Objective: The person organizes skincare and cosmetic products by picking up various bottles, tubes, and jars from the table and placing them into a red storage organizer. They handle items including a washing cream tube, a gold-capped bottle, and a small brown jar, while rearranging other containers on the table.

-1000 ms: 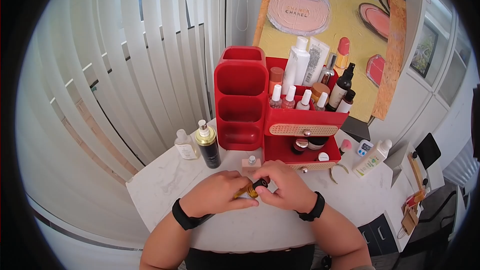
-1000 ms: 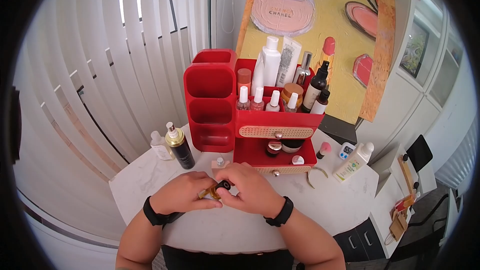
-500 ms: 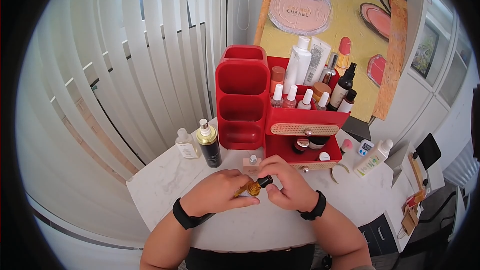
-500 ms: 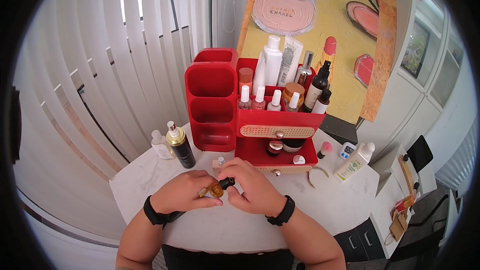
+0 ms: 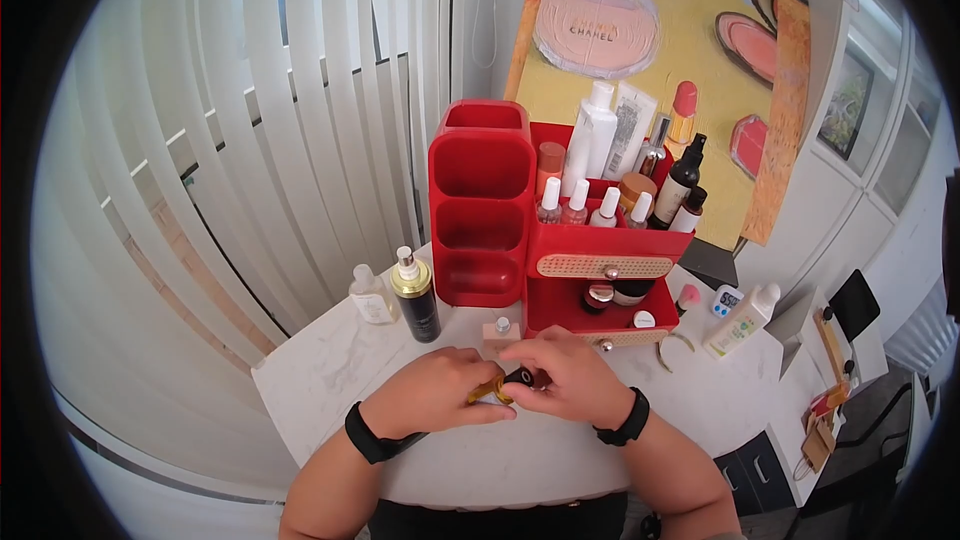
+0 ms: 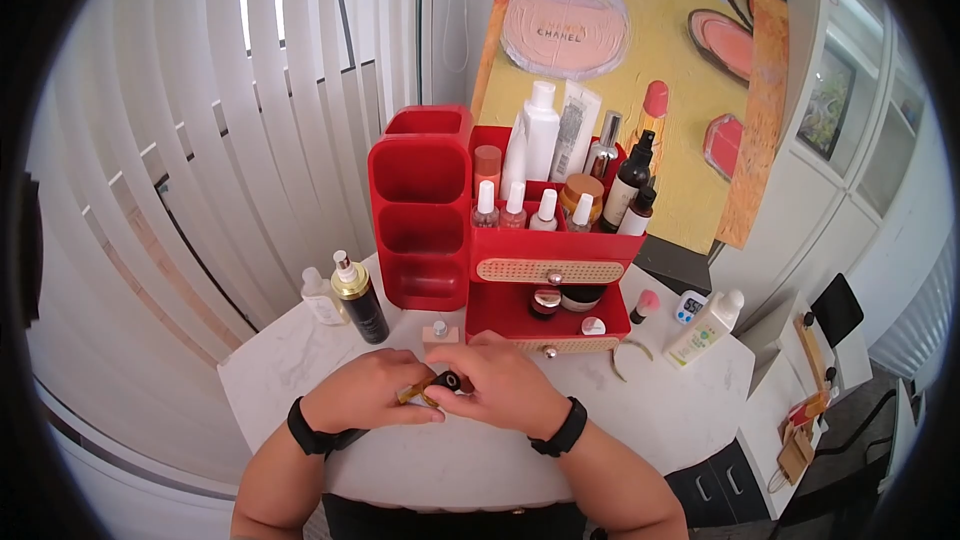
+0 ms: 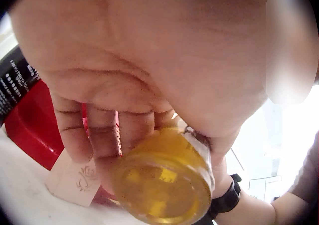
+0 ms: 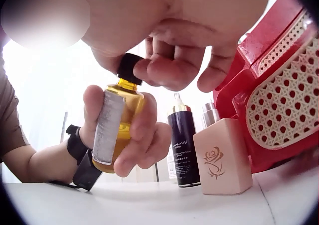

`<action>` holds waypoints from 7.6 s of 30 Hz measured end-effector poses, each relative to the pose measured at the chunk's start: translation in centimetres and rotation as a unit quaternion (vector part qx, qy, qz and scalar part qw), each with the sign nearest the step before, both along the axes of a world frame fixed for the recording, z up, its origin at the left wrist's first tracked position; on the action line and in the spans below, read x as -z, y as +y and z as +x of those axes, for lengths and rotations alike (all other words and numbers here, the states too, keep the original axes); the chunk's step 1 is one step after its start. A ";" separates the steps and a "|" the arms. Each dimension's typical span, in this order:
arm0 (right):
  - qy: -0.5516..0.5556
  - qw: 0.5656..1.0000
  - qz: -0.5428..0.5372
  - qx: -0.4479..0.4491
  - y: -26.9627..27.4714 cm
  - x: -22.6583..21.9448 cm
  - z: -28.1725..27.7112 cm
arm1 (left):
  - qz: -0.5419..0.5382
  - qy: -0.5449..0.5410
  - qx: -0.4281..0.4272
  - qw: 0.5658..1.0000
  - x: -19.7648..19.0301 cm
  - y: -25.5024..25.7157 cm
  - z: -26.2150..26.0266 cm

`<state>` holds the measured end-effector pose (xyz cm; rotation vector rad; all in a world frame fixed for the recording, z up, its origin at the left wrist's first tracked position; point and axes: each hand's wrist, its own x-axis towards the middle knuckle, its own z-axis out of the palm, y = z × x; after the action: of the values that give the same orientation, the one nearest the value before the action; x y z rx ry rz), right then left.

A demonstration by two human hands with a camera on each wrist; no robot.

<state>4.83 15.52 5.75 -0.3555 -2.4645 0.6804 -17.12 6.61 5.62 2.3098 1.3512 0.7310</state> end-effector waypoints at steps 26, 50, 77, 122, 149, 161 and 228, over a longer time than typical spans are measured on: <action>0.058 0.993 0.104 -0.009 -0.7 -0.5 -0.1 | -0.027 0.003 0.002 1.000 -0.9 -0.4 -0.2; -0.015 0.988 0.147 0.041 -0.3 0.8 -0.4 | -0.002 -0.013 0.041 0.999 -0.1 0.1 -0.3; 0.035 0.990 0.134 0.025 -0.7 1.0 -0.8 | 0.001 -0.028 0.054 0.998 -0.3 0.1 -0.3; 0.022 0.990 0.132 0.035 -0.5 -0.1 0.1 | -0.015 -0.068 0.073 0.995 -0.7 0.1 -0.4; 0.054 0.991 0.119 0.032 -0.2 0.3 0.0 | -0.003 -0.077 0.031 0.997 -1.3 -0.3 -0.1; 0.066 0.986 0.146 0.052 -0.4 -0.2 -0.2 | 0.029 -0.042 0.058 0.997 -0.4 0.2 -0.4; 0.176 0.982 -0.069 -0.021 1.0 0.5 0.1 | 0.016 -0.124 0.033 0.992 -0.4 0.0 -0.2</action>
<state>4.91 16.53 5.21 -0.2141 -2.0999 0.8565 -17.31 6.60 6.05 2.1888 1.1549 0.9877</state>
